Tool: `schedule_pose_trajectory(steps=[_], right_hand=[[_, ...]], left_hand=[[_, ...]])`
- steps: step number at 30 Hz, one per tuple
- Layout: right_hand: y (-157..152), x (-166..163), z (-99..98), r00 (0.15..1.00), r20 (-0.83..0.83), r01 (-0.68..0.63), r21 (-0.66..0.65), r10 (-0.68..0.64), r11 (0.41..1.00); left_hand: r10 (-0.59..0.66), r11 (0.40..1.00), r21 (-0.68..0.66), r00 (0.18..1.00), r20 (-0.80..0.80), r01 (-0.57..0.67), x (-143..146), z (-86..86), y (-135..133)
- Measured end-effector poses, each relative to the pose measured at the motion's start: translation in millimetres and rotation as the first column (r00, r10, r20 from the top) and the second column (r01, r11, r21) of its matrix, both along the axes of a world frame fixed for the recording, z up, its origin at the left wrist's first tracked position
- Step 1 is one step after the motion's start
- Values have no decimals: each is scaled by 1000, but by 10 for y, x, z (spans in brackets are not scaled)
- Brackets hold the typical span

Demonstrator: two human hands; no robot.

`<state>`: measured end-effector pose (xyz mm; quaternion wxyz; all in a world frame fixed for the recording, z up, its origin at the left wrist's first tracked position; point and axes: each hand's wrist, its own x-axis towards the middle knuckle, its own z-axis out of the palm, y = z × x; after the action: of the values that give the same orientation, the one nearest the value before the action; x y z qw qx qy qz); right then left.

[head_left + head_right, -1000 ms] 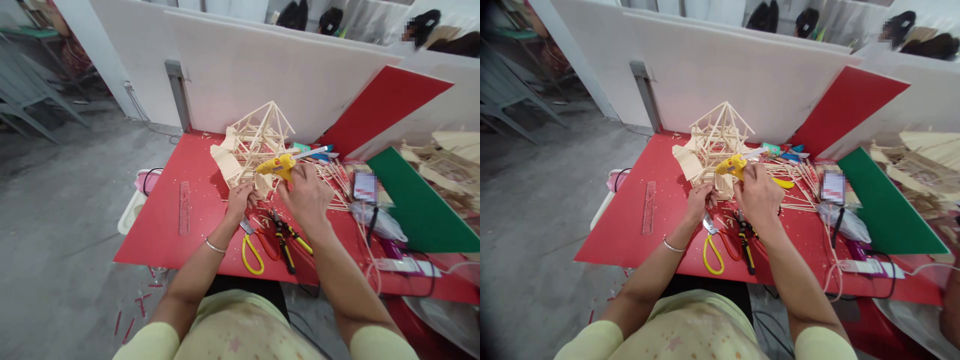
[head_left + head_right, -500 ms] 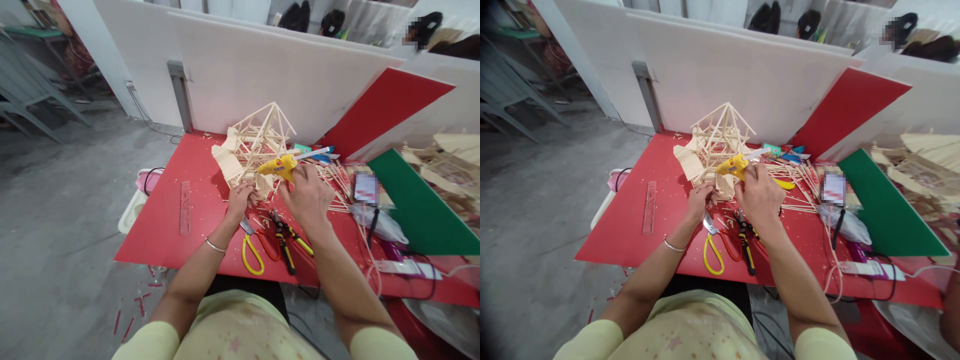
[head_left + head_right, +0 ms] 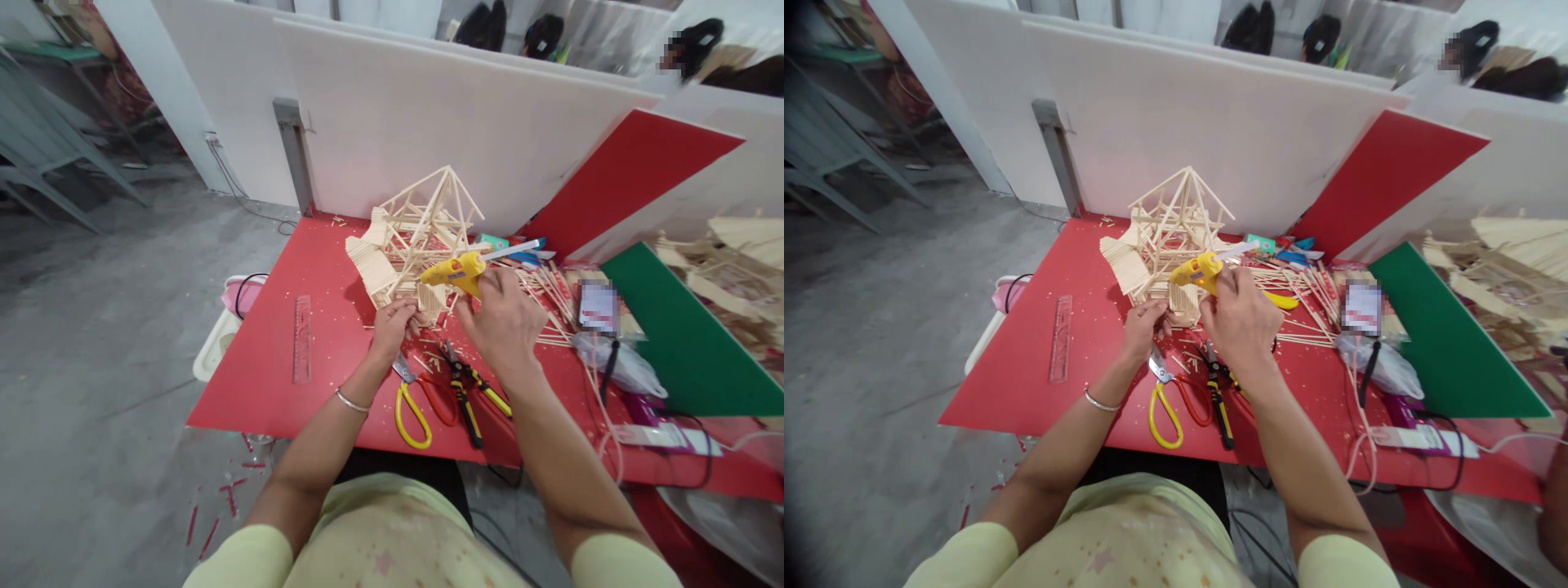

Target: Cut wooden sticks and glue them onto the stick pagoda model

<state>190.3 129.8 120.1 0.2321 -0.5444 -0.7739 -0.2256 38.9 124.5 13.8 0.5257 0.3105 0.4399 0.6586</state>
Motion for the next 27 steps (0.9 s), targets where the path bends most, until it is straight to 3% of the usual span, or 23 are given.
schedule_pose_trajectory(steps=[4,27], right_hand=[[1,2,2,1000,12,2,8,-2,1000],[-1,7,-8,1000,2,1,-11,-1,1000]], left_hand=[[-1,1000,30,997,-76,3,14,-11,1],[19,1000,4,994,-107,-18,22,11,-12]])
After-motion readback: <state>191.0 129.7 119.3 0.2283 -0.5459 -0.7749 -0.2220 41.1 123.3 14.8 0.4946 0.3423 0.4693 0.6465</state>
